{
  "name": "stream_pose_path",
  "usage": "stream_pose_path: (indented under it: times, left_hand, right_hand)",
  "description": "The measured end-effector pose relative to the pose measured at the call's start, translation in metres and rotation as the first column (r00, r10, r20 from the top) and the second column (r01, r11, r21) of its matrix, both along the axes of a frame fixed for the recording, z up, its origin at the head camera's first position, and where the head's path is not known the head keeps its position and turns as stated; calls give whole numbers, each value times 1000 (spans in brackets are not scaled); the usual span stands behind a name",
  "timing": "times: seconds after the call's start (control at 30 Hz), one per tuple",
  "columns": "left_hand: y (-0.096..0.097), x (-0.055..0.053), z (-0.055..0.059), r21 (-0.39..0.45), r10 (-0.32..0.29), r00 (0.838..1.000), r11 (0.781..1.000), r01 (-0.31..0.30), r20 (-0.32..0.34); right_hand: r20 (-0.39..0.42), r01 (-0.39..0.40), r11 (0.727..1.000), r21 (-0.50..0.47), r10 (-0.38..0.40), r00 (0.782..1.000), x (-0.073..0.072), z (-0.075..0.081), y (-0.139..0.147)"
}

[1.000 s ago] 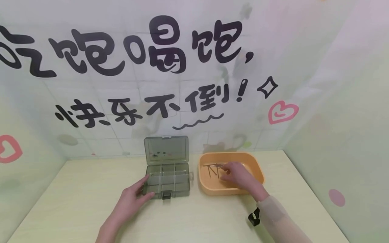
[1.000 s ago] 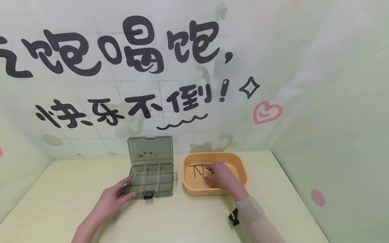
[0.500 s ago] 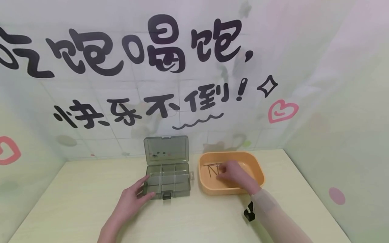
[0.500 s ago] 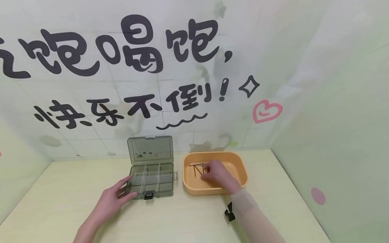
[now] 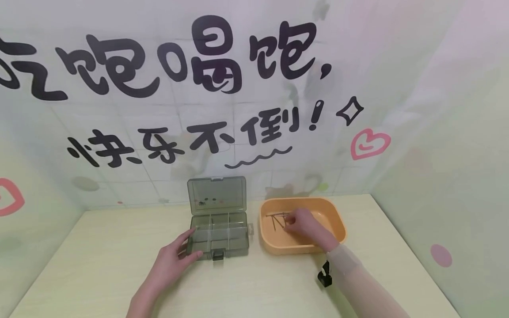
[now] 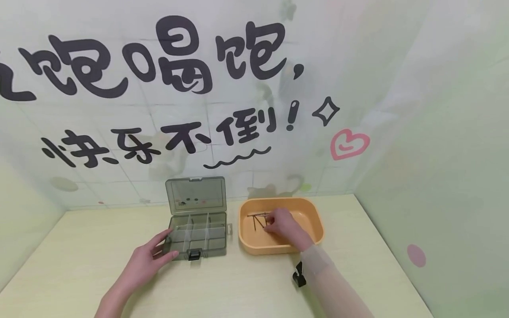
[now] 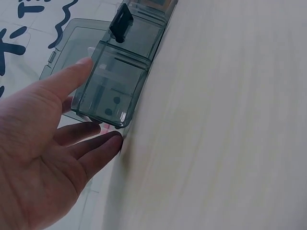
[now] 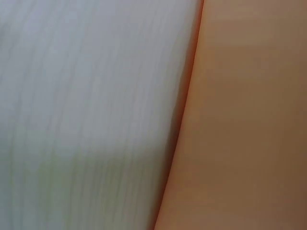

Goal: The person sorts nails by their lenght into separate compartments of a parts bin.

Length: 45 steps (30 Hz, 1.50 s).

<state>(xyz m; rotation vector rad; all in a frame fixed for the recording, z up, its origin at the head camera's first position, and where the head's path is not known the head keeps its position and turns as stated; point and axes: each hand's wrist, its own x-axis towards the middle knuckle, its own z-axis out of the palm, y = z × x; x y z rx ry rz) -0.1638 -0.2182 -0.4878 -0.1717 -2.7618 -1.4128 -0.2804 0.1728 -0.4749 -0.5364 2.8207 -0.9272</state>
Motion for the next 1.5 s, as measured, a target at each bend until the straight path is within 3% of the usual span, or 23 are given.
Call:
stream_pose_path:
  times: [0.27,0.57,1.5]
  left_hand:
    - [-1,0,1,-1,2,1000,1000,-2,-2]
    - [-1,-1,0,1,7,1000,1000,-7,7]
    - [0,0,-3,8,-11,1000,1000,11,5]
  right_hand:
    - [-50,-31,999,-17,30,998,-5,-5,3]
    - [-18,86,996,-33,-86,996,-6,-3,-1]
    - [-56,74,997,20,-72,996,-9,-3,-1]
